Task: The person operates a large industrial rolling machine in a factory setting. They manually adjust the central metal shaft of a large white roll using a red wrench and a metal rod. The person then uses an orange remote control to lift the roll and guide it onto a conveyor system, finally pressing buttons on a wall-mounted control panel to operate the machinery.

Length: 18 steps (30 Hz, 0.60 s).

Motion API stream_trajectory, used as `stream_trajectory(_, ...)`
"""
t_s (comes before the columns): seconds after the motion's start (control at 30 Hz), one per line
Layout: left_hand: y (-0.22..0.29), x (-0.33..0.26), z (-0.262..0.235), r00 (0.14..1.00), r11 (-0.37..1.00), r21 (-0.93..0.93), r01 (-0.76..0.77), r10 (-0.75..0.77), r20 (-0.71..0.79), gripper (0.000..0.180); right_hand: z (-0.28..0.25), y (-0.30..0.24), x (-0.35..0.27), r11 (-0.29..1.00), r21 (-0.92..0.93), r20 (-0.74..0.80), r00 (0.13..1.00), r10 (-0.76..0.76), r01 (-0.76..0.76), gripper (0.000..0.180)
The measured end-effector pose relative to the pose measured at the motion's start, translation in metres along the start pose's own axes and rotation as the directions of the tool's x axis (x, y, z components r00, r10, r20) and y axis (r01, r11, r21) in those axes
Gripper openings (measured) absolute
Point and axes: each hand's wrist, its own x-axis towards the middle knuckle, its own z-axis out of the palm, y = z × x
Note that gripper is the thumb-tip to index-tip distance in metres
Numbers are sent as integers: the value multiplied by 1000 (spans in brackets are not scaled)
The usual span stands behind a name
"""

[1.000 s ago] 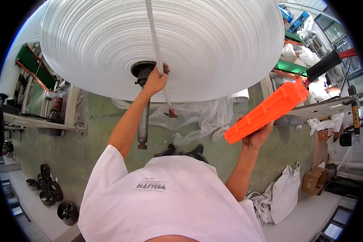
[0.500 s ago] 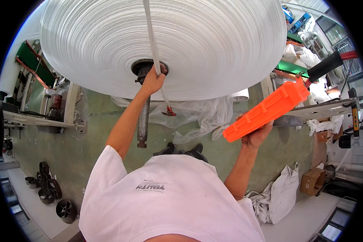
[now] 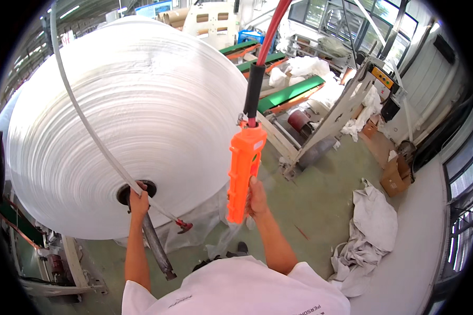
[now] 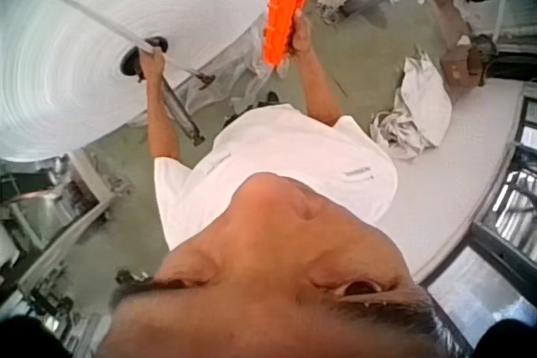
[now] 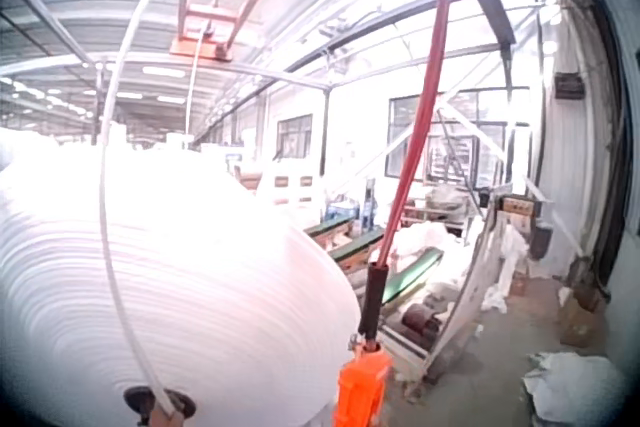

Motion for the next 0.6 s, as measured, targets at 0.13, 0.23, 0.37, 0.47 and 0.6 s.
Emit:
stream_trajectory(0.13, 3, 8, 11, 999, 998, -42, -41, 41, 12, 30, -10, 2, 1, 1000, 31, -35, 999, 5, -4, 65)
stream_trajectory(0.23, -5, 8, 13, 998, 998, -56, -37, 40, 47, 30, -1, -6, -3, 994, 59, -112, 990, -82, 89, 66)
stream_trajectory(0.37, -36, 14, 11, 998, 986, -165, 32, -22, 65, 37, -6, -12, -3, 999, 13, 19, 999, 47, -48, 67)
stream_trajectory(0.47, -39, 11, -6, 997, 992, -124, -3, 13, 80, 37, -10, -7, 5, 997, -16, 73, 994, 76, -75, 66)
stream_trajectory(0.6, -52, 8, -5, 994, 995, -100, -21, 31, 105, 38, 13, 2, 10, 997, 8, -88, 993, -81, 82, 59)
